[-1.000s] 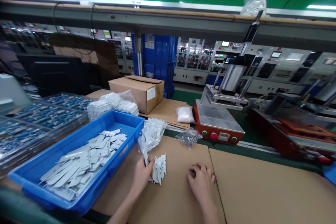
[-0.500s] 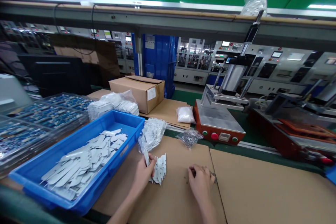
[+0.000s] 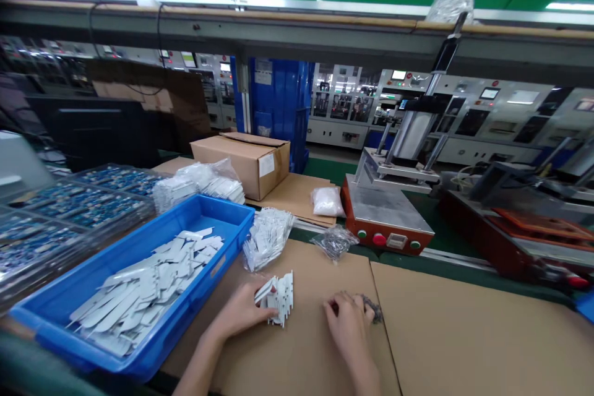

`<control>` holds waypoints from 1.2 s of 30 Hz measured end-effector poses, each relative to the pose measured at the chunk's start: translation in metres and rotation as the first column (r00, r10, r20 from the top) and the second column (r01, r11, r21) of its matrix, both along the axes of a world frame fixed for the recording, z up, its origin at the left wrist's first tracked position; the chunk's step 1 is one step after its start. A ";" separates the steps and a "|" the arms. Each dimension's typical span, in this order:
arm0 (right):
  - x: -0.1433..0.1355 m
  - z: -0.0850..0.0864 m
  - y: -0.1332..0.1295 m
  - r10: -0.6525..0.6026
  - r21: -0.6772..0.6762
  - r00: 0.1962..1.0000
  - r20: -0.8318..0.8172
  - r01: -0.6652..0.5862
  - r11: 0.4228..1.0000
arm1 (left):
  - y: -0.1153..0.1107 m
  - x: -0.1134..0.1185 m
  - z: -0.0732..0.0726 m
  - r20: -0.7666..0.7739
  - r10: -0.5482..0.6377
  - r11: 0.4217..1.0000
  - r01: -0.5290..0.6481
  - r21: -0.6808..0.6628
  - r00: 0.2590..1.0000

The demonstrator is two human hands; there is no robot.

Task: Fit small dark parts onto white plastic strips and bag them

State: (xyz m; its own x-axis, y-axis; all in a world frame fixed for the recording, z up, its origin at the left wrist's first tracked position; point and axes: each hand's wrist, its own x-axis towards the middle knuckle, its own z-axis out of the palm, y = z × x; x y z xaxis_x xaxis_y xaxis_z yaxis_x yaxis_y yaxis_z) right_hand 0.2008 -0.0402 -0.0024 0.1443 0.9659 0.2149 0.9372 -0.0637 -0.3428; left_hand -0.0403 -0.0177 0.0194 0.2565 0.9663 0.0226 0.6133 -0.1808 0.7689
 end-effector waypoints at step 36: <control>-0.052 -0.001 -0.006 0.432 0.258 0.675 -0.598 -0.348 0.901 | -0.009 0.039 -0.009 0.328 -0.158 0.981 0.185 -0.054 0.932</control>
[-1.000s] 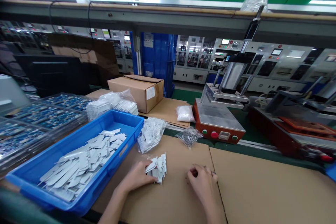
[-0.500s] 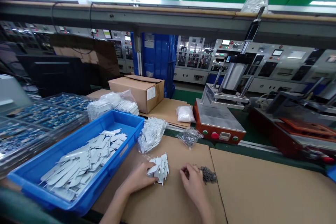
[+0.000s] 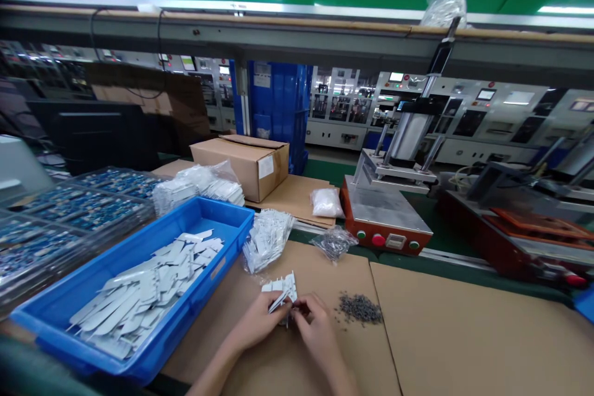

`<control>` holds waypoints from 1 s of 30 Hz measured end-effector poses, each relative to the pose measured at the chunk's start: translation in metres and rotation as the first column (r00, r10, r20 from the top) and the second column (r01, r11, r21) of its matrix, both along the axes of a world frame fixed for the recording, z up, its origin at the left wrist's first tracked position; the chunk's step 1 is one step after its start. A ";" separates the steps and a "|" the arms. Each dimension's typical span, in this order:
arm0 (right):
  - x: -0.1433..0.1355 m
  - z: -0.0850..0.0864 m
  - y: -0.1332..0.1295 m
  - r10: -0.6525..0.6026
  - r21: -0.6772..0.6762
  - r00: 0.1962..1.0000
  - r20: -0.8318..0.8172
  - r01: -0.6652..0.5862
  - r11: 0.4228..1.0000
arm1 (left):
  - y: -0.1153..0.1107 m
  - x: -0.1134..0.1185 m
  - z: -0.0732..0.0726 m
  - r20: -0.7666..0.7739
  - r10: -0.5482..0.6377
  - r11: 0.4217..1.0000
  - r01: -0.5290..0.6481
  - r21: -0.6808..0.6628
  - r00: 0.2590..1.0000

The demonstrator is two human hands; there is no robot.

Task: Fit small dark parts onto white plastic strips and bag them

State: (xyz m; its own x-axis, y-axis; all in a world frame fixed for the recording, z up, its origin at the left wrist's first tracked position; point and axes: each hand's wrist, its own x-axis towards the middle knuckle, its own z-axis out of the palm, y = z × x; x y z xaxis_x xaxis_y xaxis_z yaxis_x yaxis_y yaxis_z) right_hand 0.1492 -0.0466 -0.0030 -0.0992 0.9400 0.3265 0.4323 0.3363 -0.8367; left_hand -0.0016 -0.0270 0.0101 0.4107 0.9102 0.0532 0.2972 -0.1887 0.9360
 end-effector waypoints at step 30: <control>-0.011 0.004 -0.004 -0.120 -0.054 0.976 -0.180 0.112 0.992 | -0.007 0.022 -0.019 0.392 0.218 0.934 -0.075 -0.349 0.894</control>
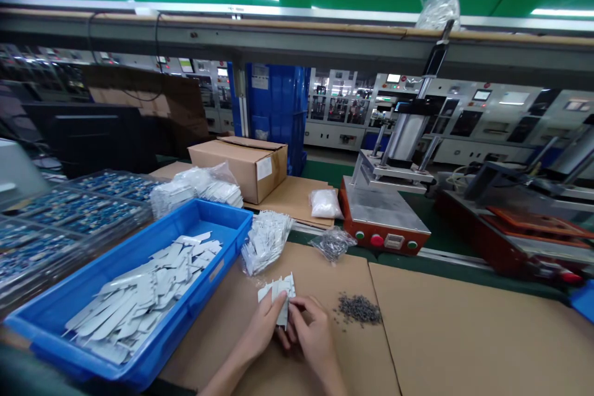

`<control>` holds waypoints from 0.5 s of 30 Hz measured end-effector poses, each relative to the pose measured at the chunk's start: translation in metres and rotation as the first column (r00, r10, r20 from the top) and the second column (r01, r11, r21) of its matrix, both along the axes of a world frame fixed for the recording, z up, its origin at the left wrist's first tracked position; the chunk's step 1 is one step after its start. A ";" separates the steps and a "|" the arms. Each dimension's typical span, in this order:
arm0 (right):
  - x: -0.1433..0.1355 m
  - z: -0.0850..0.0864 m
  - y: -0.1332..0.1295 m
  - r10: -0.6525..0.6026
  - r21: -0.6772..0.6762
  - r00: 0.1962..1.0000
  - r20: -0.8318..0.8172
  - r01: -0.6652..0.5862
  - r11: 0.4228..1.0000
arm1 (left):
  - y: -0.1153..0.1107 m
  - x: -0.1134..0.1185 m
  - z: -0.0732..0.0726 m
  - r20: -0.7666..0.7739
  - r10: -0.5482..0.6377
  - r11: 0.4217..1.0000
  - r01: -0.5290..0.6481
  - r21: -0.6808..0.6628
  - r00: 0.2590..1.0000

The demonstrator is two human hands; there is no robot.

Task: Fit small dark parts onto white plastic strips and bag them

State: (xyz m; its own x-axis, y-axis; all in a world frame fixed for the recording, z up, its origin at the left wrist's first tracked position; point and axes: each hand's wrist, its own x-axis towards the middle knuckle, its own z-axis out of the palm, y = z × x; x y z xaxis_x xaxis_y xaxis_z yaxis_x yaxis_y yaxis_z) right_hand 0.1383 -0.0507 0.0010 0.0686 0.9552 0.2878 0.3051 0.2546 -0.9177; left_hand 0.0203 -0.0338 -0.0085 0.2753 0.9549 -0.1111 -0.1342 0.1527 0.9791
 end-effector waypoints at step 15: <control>0.001 -0.010 0.009 -0.032 -0.114 0.960 -0.277 0.000 0.993 | 0.001 0.002 -0.002 -0.095 0.014 0.995 -0.005 0.101 0.995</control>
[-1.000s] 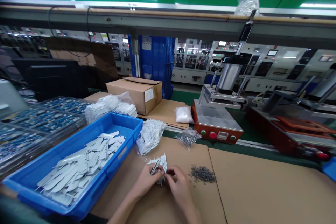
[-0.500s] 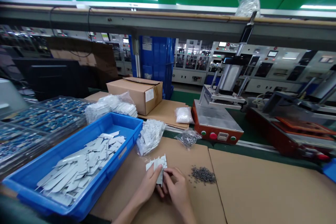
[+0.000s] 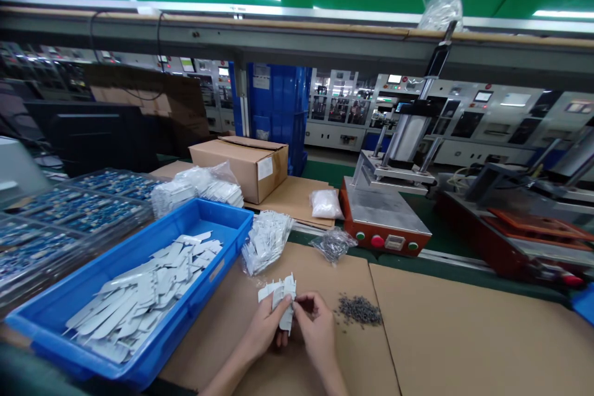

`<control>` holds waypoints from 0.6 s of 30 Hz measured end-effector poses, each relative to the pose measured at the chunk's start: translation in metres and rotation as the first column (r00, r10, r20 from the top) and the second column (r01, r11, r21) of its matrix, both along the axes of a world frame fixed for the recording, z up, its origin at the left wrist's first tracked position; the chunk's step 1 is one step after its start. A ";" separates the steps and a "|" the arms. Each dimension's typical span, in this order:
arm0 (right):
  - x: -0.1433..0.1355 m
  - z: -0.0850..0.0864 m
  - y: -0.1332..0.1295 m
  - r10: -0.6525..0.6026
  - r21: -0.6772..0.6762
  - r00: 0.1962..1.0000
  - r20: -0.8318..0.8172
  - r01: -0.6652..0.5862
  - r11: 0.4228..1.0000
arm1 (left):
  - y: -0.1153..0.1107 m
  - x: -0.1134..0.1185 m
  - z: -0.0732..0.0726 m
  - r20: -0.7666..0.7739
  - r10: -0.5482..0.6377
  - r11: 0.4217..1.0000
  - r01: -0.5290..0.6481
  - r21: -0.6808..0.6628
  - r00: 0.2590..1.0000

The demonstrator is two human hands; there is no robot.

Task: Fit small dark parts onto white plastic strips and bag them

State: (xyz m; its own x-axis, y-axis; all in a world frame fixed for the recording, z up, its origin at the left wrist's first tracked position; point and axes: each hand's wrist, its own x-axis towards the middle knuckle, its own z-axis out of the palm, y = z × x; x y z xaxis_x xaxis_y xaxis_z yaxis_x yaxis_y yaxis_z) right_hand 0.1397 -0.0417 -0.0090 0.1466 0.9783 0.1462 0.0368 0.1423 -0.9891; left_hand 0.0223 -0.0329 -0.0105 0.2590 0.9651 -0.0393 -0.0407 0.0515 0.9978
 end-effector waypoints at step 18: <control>-0.001 0.016 -0.008 0.257 -0.108 0.949 -0.183 -0.279 0.954 | 0.003 -0.006 0.006 -0.024 0.111 0.994 -0.111 -0.012 0.994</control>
State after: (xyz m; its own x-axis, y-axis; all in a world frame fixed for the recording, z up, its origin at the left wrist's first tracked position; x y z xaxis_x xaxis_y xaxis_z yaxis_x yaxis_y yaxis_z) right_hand 0.1385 -0.0499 0.0066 -0.1123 0.9936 0.0109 -0.1501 -0.0062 -0.9886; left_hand 0.0158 -0.0300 -0.0049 0.1492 0.9872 -0.0571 -0.0239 0.0614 0.9978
